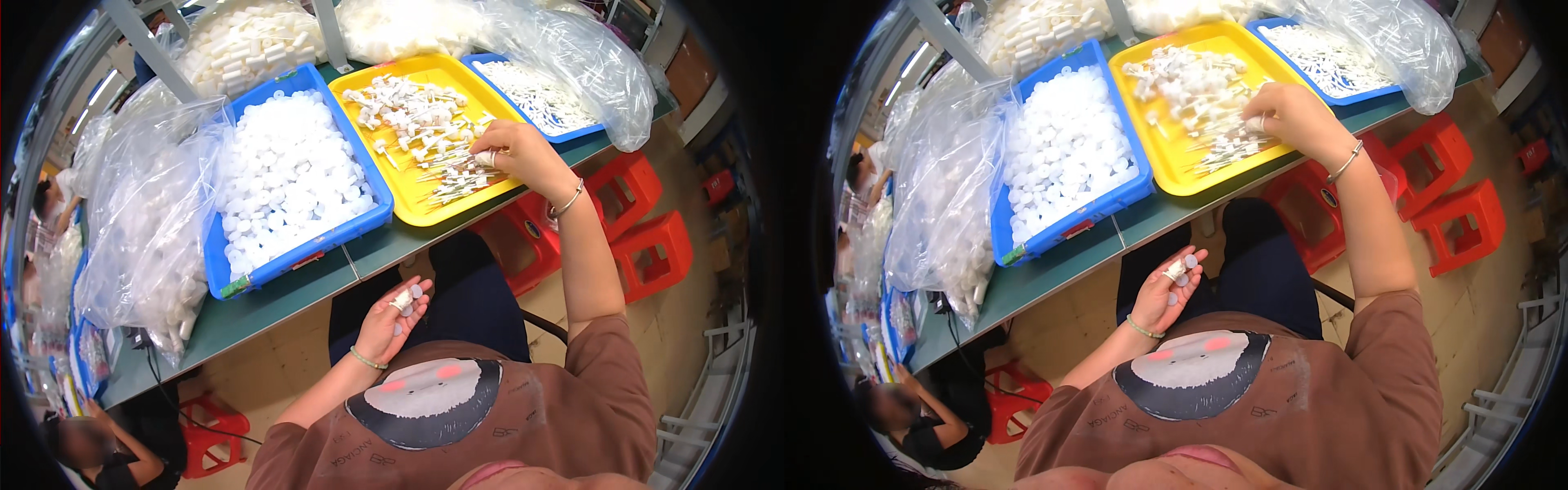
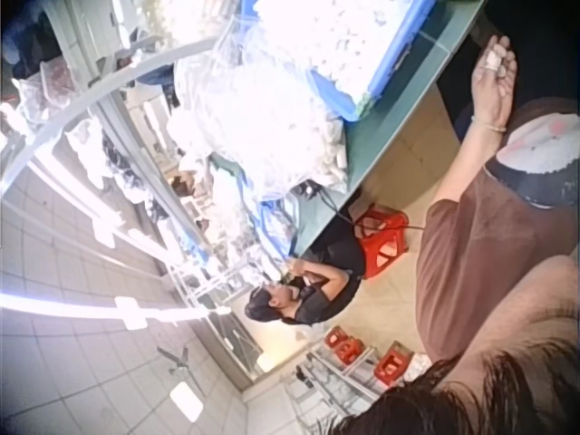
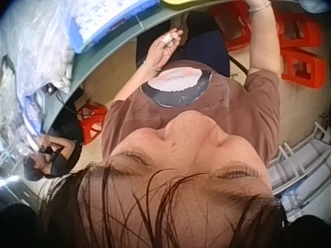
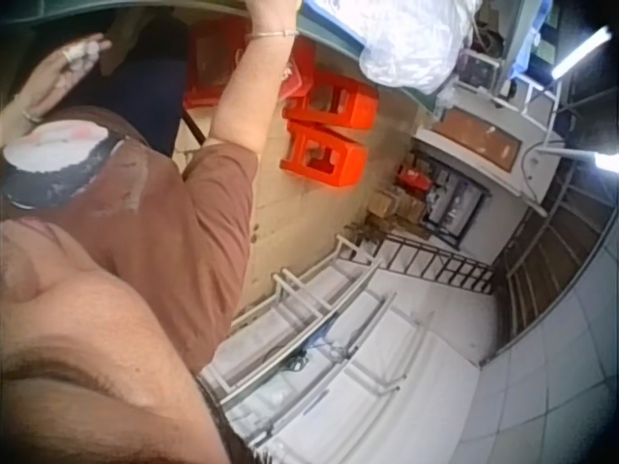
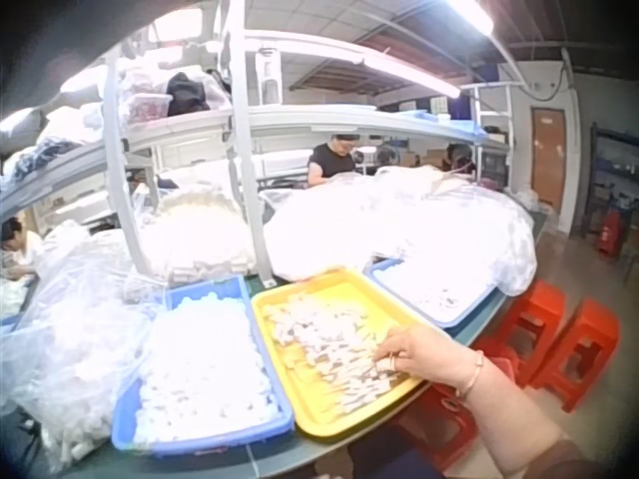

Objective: The person repeatedly picks small white cotton pieces from a blue tray and sticks them onto thin sticks from a yellow tray, then places the assembled items back into the yellow tray. The process is continuous and repetitive throughout the clip.

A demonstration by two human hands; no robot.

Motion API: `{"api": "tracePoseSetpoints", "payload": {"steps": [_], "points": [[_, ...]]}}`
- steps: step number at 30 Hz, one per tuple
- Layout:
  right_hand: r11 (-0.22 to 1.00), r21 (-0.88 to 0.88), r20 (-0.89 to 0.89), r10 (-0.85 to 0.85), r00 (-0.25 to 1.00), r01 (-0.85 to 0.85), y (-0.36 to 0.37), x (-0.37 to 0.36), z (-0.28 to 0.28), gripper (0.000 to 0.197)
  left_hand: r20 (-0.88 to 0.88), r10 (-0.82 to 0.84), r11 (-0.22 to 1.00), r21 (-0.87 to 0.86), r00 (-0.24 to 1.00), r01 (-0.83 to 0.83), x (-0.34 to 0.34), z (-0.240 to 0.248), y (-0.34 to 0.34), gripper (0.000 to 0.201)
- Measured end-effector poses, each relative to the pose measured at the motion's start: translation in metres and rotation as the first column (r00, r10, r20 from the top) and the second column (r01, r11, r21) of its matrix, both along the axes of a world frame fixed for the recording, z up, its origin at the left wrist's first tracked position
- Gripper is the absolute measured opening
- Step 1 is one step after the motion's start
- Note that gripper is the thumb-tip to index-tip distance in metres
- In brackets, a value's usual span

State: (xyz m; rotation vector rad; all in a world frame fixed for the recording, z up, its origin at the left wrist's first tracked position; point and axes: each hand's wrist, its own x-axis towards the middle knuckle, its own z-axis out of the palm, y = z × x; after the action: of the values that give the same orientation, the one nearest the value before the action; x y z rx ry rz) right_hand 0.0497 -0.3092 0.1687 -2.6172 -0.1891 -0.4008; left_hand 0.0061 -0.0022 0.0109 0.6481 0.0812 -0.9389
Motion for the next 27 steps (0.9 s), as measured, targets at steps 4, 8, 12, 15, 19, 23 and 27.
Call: {"api": "tracePoseSetpoints", "payload": {"steps": [4, 8, 12, 15, 19, 23, 27], "points": [[0.981, 0.170, 0.079, -0.105, 0.991, 0.091, -0.001, -0.003, -0.002, 0.019, -0.020, 0.005, 1.000, -0.016, 1.000, -0.006, 0.000, -0.003, 0.002, 0.035], [0.953, 0.256, 0.174, -0.213, 0.962, 0.164, -0.008, -0.007, -0.010, 0.019, -0.012, -0.024, 0.998, -0.051, 1.000, 0.023, -0.001, -0.001, 0.000, 0.034], [0.846, 0.526, 0.276, -0.268, 0.923, 0.089, -0.007, -0.018, -0.026, 0.017, 0.005, -0.040, 0.984, -0.175, 0.999, 0.040, -0.002, -0.004, 0.001, 0.035], [0.684, 0.708, 0.415, -0.203, 0.887, -0.175, 0.051, -0.057, -0.020, 0.012, 0.007, -0.003, 0.973, -0.229, 1.000, 0.004, -0.003, -0.003, 0.005, 0.038], [0.732, 0.640, 0.344, -0.001, 0.939, -0.234, 0.106, -0.107, -0.076, 0.021, -0.021, -0.038, 0.957, -0.288, 0.999, 0.030, -0.004, 0.002, 0.001, 0.032], [0.710, 0.666, 0.314, 0.011, 0.949, -0.228, 0.136, -0.114, -0.111, 0.024, -0.131, 0.002, 0.949, -0.314, 0.991, -0.043, -0.004, -0.003, 0.000, 0.019], [0.831, 0.473, 0.423, 0.077, 0.903, -0.292, 0.138, -0.108, -0.106, 0.030, -0.160, 0.043, 0.953, -0.290, 0.986, -0.089, -0.003, 0.004, 0.001, 0.018]]}}
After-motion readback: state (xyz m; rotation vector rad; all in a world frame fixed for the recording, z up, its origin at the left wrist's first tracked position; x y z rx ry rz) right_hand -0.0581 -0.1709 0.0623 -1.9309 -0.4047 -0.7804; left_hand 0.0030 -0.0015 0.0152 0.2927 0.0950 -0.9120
